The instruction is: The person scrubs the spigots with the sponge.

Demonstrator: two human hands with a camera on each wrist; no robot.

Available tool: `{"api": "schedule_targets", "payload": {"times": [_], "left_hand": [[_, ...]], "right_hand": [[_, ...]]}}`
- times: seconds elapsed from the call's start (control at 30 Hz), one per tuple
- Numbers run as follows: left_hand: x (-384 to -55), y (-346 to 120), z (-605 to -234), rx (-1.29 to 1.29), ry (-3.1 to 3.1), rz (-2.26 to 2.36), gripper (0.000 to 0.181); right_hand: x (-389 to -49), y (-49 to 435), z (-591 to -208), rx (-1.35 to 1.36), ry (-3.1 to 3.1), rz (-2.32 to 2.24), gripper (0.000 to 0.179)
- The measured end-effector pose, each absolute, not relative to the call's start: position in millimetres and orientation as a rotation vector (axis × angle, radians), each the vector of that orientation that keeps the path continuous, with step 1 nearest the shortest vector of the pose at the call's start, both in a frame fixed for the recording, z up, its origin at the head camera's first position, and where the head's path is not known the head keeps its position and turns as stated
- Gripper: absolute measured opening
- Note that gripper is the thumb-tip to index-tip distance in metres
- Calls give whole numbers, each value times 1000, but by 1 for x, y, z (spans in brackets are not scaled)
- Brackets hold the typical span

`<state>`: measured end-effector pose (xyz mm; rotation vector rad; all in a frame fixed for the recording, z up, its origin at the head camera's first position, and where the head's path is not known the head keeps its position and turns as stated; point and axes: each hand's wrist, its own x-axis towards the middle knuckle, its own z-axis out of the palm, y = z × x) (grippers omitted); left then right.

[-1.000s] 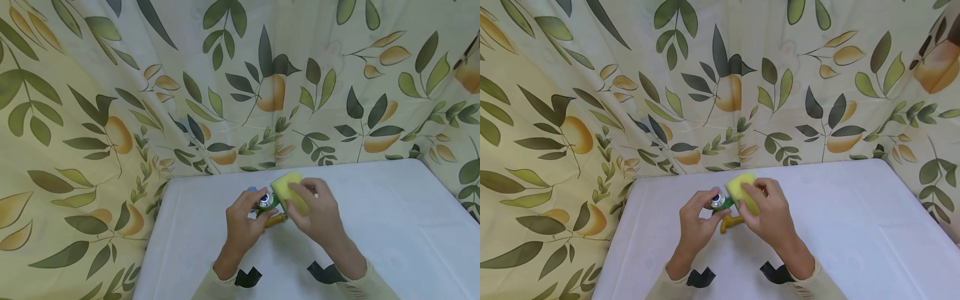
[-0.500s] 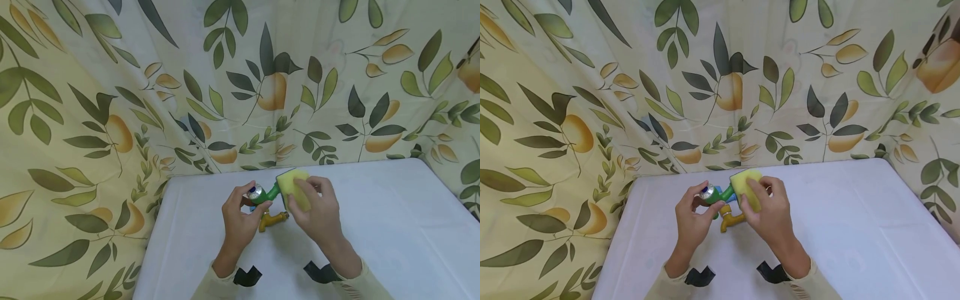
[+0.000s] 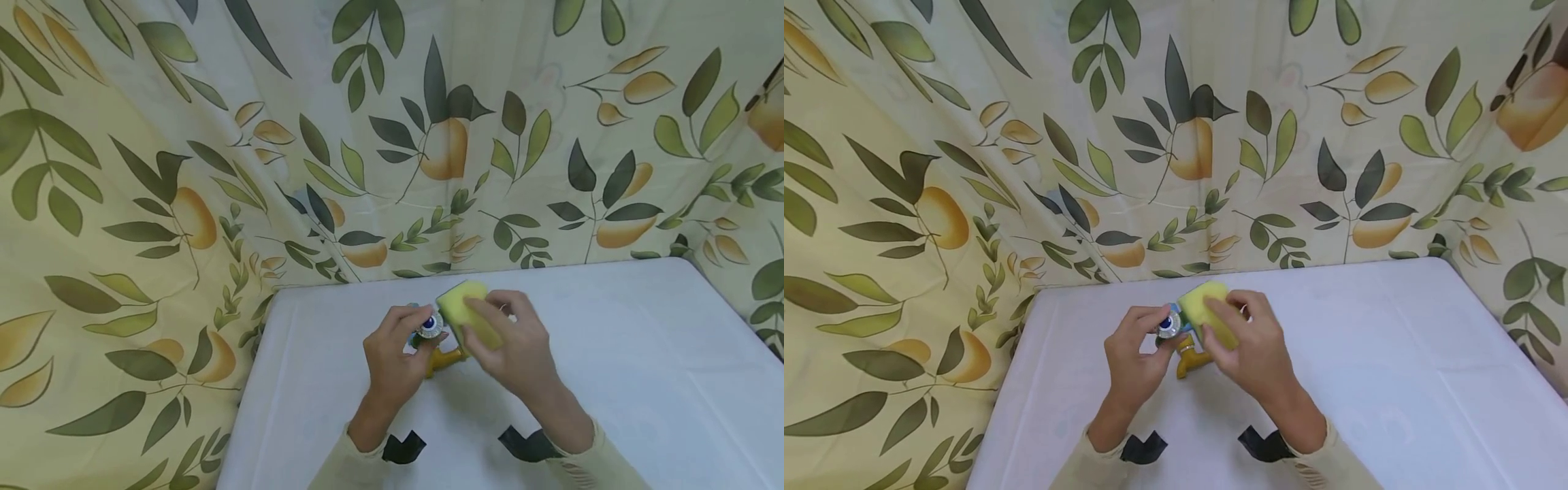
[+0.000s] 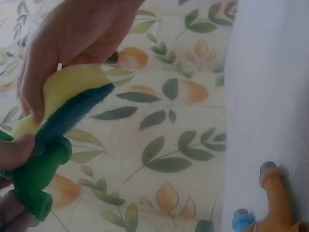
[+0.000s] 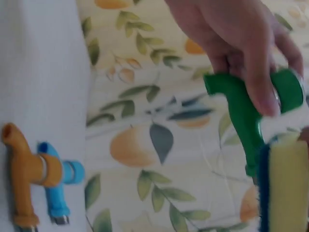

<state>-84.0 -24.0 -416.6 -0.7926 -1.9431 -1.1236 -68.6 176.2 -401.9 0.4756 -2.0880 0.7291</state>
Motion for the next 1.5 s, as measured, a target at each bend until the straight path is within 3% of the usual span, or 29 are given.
{"api": "schedule_targets", "payload": {"times": [0.33, 0.73, 0.9, 1.13, 1.3, 1.5], "left_hand": [[-92, -27, -410, -1023, -1744, -413, 26], [-91, -27, -415, -1109, -1741, -237, 18], [-91, -30, -417, -1030, -1827, -475, 25], [-93, -41, -417, -849, -1954, -1477, 51], [-96, -44, -420, -825, -1941, -1787, 54], [-97, -47, -425, -810, -1993, -1945, 53]], "right_hand": [[-82, 187, -382, 533, -2235, 766, 33], [-90, 190, -376, 670, -2425, 819, 34], [-89, 195, -382, 484, -2408, 886, 33], [-78, 195, -389, 439, -2290, 1307, 37], [-73, 189, -391, 430, -2188, 1576, 36], [-72, 189, -393, 380, -2243, 1492, 34]]}}
